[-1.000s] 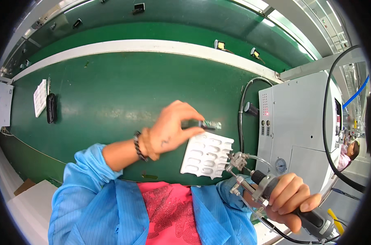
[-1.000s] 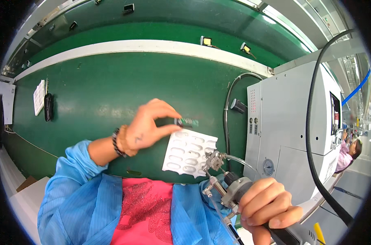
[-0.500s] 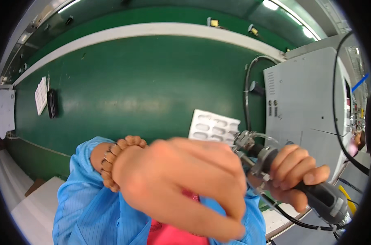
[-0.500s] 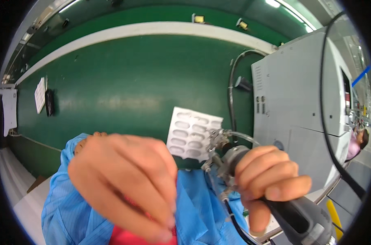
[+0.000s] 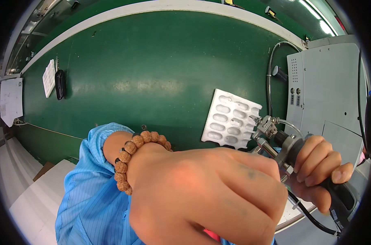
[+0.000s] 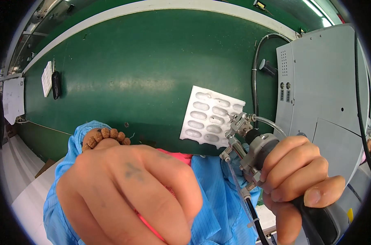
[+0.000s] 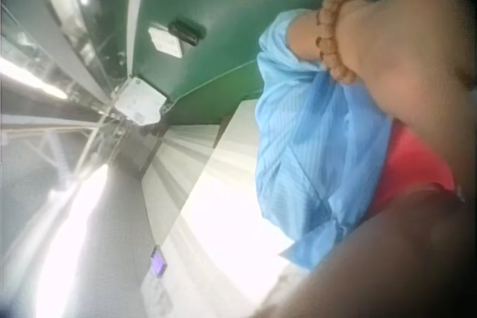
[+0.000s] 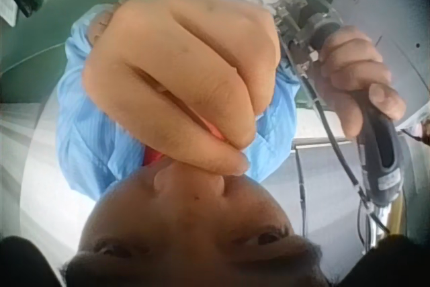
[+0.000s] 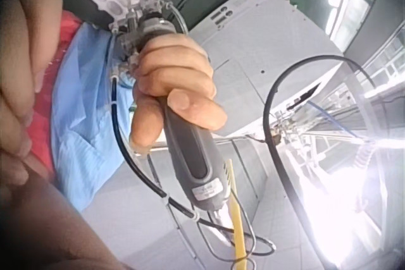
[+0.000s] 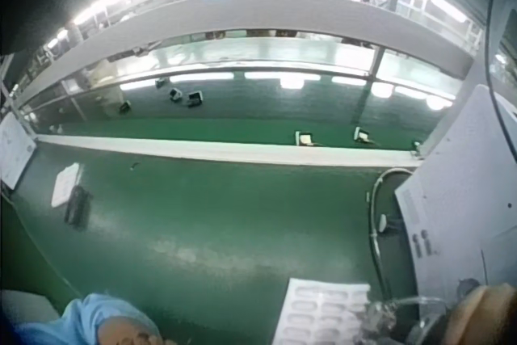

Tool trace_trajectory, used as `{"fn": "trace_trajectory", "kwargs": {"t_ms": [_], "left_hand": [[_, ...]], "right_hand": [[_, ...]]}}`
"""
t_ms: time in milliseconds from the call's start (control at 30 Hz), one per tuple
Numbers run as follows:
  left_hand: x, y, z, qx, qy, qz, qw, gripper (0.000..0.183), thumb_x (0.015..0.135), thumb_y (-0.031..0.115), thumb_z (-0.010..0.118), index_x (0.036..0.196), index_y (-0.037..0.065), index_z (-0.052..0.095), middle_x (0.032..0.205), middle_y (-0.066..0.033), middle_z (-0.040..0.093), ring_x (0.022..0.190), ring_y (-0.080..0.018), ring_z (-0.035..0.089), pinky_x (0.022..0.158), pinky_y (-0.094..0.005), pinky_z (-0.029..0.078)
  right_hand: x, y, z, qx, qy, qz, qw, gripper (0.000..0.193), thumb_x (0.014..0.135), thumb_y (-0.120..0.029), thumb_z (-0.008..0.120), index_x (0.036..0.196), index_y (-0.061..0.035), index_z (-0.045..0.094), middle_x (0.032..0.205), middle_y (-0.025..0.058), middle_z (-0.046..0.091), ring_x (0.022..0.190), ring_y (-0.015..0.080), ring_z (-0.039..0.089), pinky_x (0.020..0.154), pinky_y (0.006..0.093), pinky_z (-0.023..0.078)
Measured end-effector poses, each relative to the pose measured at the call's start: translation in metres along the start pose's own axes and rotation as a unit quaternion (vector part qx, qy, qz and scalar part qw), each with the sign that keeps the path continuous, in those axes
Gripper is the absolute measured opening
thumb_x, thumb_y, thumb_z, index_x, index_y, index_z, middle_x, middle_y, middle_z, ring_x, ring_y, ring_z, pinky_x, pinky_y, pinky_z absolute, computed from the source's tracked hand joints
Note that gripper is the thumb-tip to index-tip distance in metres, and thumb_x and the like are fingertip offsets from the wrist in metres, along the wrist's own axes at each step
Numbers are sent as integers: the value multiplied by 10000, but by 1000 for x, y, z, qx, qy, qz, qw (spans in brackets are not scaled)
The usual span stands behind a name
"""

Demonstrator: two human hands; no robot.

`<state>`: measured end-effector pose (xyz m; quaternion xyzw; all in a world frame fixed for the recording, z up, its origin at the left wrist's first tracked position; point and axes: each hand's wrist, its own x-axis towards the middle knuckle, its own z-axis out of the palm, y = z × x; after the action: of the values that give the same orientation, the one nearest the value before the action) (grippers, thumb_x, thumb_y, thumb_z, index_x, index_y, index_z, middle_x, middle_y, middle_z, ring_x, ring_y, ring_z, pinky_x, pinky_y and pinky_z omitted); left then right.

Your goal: The person uses a soldering iron to apply solder to a small green circuit board held in a white plastic tray. They repeatedly pick up the board, solder specific points, and place it back on the green workbench. The process is repeated multiple times throughout the clip.

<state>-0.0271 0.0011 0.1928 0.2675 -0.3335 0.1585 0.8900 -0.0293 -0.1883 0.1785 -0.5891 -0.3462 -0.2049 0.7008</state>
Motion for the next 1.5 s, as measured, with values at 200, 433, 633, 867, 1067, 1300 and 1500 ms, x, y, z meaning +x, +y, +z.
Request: {"fn": "trace_trajectory", "kwargs": {"t_ms": [200, 433, 633, 867, 1067, 1300, 1500], "left_hand": [[-3, -11, -5, -47, -41, 9, 998, 100, 855, 88, 720, 833, -10, 717, 801, -90, 638, 686, -205, 578, 545, -286, 418], [3, -23, -16, -57, -98, 29, 993, 102, 855, 85, 718, 835, -15, 712, 809, -86, 642, 700, -216, 590, 550, -299, 423], [2, -17, -12, -25, -81, 8, 996, 102, 858, 78, 704, 845, -23, 710, 818, -91, 645, 706, -224, 595, 564, -308, 436], [2, -15, -14, -5, -88, 6, 996, 105, 860, 70, 689, 856, -33, 707, 829, -98, 648, 714, -234, 601, 581, -319, 451], [2, -15, -18, 5, -102, 6, 995, 109, 863, 64, 675, 866, -41, 705, 838, -104, 650, 720, -243, 607, 595, -328, 465], [1, -15, -22, 24, -115, 6, 993, 116, 865, 56, 660, 877, -51, 702, 849, -111, 653, 728, -253, 613, 611, -339, 480], [11, 11, -79, 136, -236, -93, 958, 117, 859, 39, 654, 907, -57, 700, 870, -135, 670, 744, -274, 622, 659, -356, 508]], "right_hand": [[1, 3, 1, -7, 1, -5, 1000, 525, 900, -497, 671, 1154, -70, 500, 720, -47, 517, 558, 58, 495, 491, 186, 396], [2, 3, 3, -25, 10, -3, 1000, 521, 905, -499, 660, 1151, -71, 495, 722, -47, 516, 564, 56, 496, 497, 186, 399], [2, 6, 3, -12, 7, -5, 1000, 521, 905, -503, 652, 1157, -75, 494, 720, -47, 504, 560, 57, 479, 498, 189, 391], [2, 3, 4, -20, 8, 8, 1000, 515, 915, -501, 636, 1170, -77, 491, 733, -46, 514, 560, 58, 478, 502, 193, 386], [1, 3, 2, -23, 4, 7, 1000, 508, 915, -496, 639, 1168, -81, 489, 736, -44, 518, 559, 56, 479, 499, 191, 385], [0, 8, 1, -15, 7, 4, 1000, 508, 906, -492, 653, 1156, -81, 488, 723, -44, 514, 545, 55, 477, 484, 188, 384], [0, 12, 2, 6, 21, -3, 1000, 482, 884, -460, 701, 1094, -77, 497, 679, -29, 520, 528, 65, 500, 479, 193, 400]]}}
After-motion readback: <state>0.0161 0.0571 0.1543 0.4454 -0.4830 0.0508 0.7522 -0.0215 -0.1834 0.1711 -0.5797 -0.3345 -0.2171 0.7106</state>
